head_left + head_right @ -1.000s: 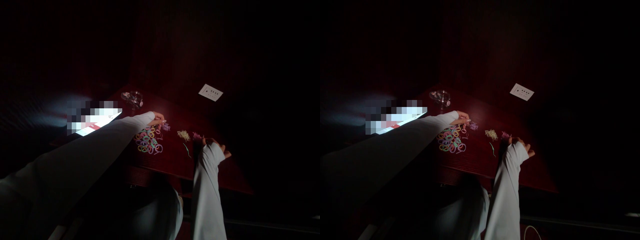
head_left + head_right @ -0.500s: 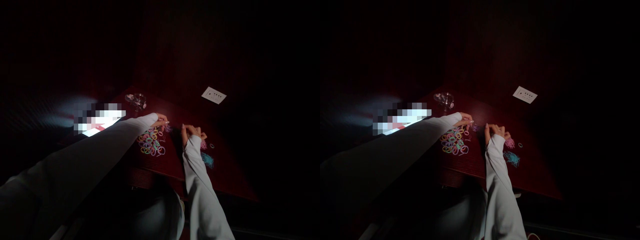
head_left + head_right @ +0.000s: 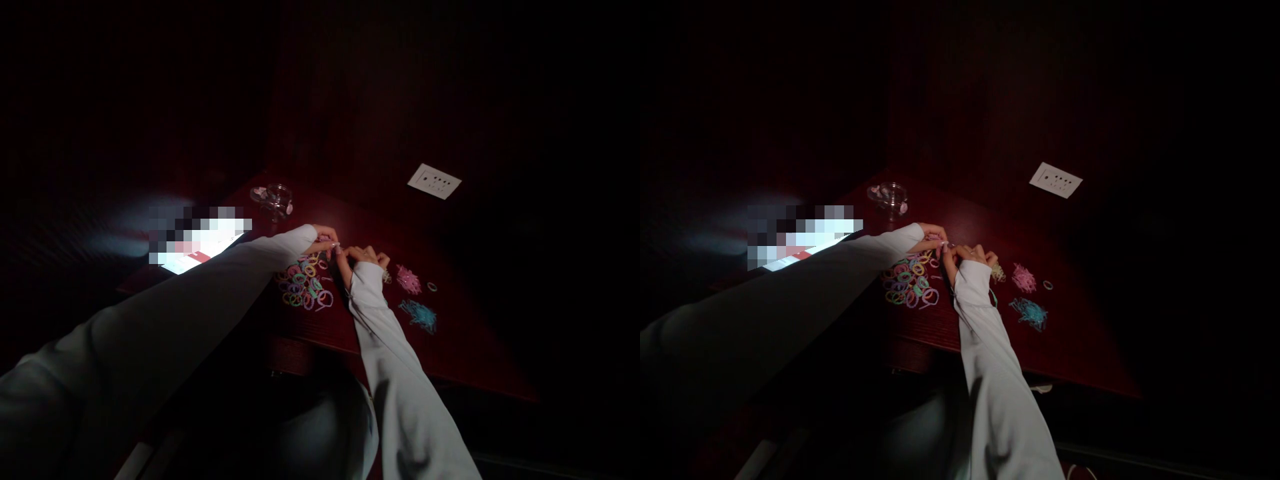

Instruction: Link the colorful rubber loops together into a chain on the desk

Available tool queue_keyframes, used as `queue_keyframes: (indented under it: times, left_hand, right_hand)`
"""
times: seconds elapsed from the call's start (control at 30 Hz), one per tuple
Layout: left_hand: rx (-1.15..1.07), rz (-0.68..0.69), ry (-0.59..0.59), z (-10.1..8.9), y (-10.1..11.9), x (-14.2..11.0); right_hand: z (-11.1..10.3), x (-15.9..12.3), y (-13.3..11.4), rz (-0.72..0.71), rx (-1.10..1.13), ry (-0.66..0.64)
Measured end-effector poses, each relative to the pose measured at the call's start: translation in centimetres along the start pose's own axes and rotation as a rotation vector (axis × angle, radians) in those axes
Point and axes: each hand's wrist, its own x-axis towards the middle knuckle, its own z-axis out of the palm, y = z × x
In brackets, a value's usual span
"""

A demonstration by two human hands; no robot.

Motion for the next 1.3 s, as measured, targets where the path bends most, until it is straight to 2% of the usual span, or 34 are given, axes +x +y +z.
queue_keyframes:
  times: [0.17,0.37,0.53,0.67,0.8,0.87,1.0,1.13,1.3]
  left_hand:
    - [0.044,-0.014,0.043,-0.1,-0.1,0.0]
    - [0.067,-0.008,0.103,-0.2,-0.3,0.4]
    - [0.084,-0.032,0.097,-0.4,-0.4,0.2]
    - [0.084,-0.05,0.098,-0.4,-0.4,0.2]
    - [0.059,-0.06,0.109,-0.1,-0.3,0.3]
    - [0.057,-0.055,0.108,0.0,-0.1,0.3]
    - [0.034,-0.049,0.1,0.1,0.2,0.2]
    - [0.007,-0.051,0.093,0.1,0.4,0.1]
    - [0.052,-0.069,0.091,0.2,0.1,0.0]
  right_hand:
    - [0.3,0.6,0.6,0.065,0.039,-0.023]
    - [0.1,1.0,1.7,0.173,-0.073,0.091]
    - [0.6,0.9,2.5,0.13,-0.17,-0.006]
    - [-0.1,0.6,2.4,0.173,-0.124,0.001]
    - [-1.7,-0.2,2.2,-0.033,0.062,-0.16]
    - [-2.4,-0.7,2.3,-0.1,0.123,-0.199]
    - [-3.0,-1.3,2.5,-0.125,0.125,-0.223]
    - [-2.5,-1.4,2.2,-0.155,0.096,-0.287]
    - [-2.1,-1.2,2.2,-0.183,0.134,-0.296]
